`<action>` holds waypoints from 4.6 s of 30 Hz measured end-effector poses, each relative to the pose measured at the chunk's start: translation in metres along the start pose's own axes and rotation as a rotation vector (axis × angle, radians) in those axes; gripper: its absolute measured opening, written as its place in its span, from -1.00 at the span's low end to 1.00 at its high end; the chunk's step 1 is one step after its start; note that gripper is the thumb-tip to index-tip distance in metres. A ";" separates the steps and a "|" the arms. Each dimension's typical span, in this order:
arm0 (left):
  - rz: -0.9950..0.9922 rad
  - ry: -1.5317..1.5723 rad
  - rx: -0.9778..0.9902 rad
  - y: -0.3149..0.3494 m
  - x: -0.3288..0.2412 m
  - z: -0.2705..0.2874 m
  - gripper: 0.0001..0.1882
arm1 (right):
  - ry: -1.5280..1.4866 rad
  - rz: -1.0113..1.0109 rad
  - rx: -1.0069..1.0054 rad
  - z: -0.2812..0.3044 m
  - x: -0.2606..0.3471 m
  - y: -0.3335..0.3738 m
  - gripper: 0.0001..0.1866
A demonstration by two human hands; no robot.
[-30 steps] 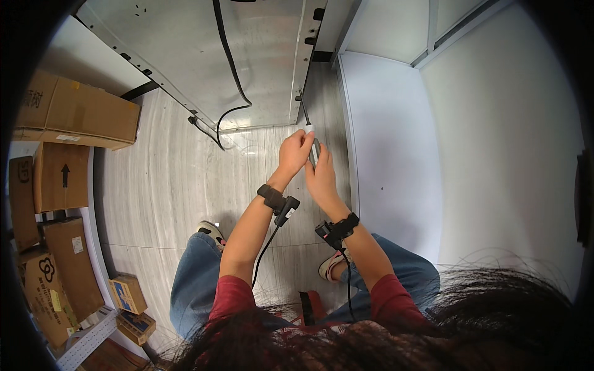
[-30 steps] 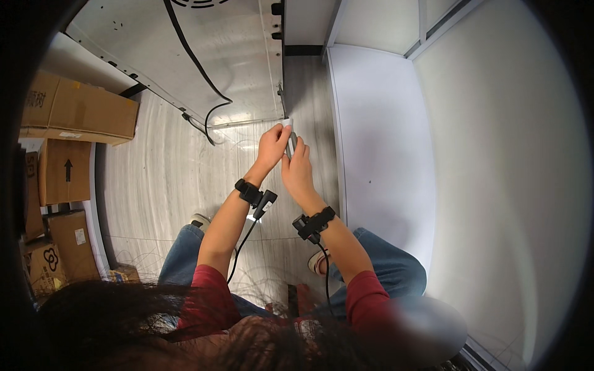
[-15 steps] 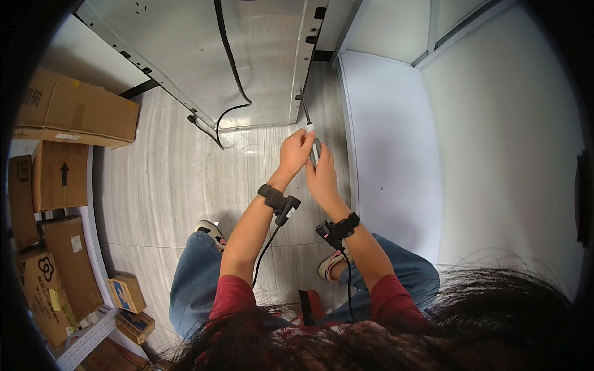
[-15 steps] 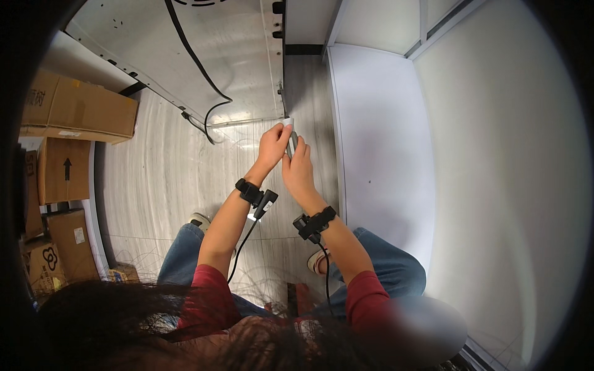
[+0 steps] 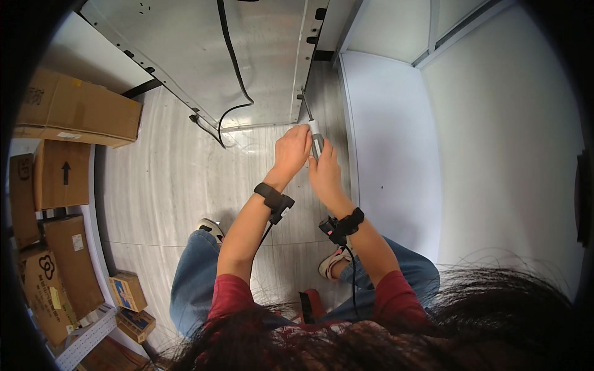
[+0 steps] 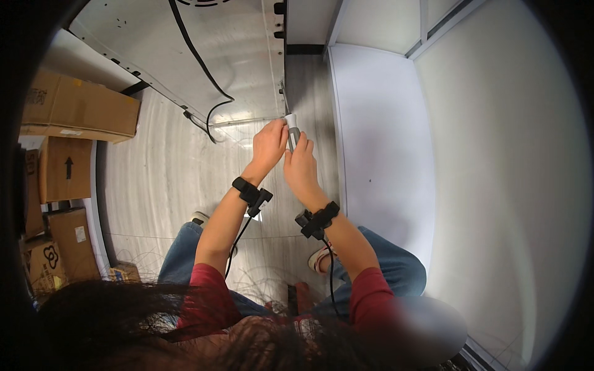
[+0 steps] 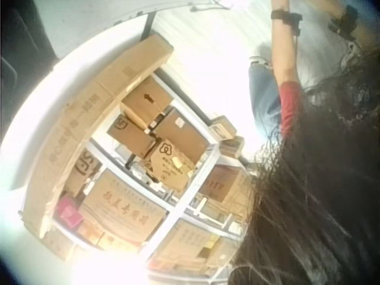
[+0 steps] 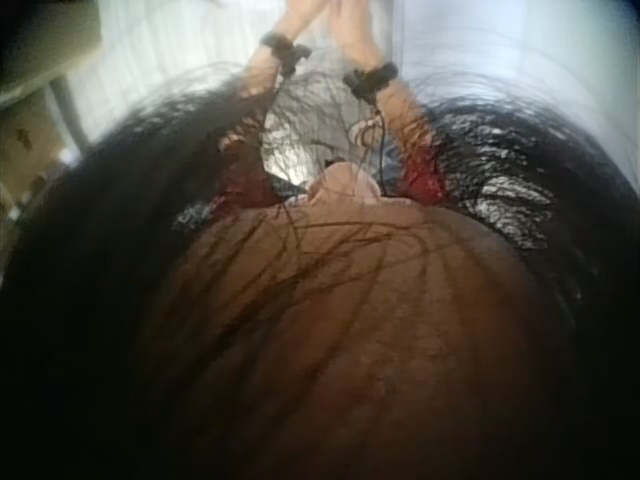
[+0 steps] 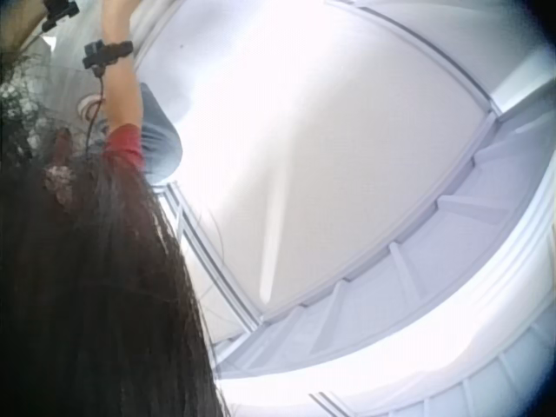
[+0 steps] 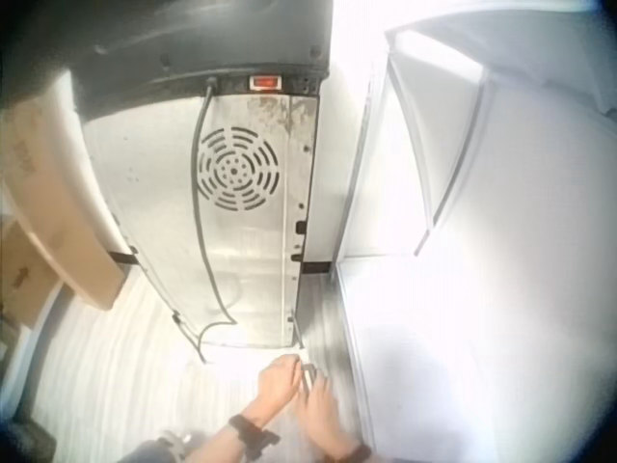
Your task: The person uses a screwdriver to remove screws from the back panel of a white appliance. After removing the screws, the person detaches and removes the metal back panel.
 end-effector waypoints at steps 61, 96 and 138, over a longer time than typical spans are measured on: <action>-0.281 -0.122 -0.033 -0.025 -0.017 0.002 -0.62 | -0.100 0.211 -0.190 0.034 0.019 -0.008 -0.58; -0.364 -0.160 -0.049 -0.029 -0.028 -0.007 -0.74 | -0.056 0.150 -0.117 0.041 -0.001 -0.016 -0.54; 0.052 -0.392 -0.256 -0.077 0.028 -0.048 -0.81 | -0.166 -0.067 0.037 -0.004 -0.042 -0.044 -0.56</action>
Point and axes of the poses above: each hand's wrist, its own y-axis away from the middle knuckle, its own z-axis out of the back of the hand, x = y × z, the point moved 3 cm from there along -y, towards the middle knuckle, and after that the axes turned 9 degrees about -x, right-handed, at the moved point
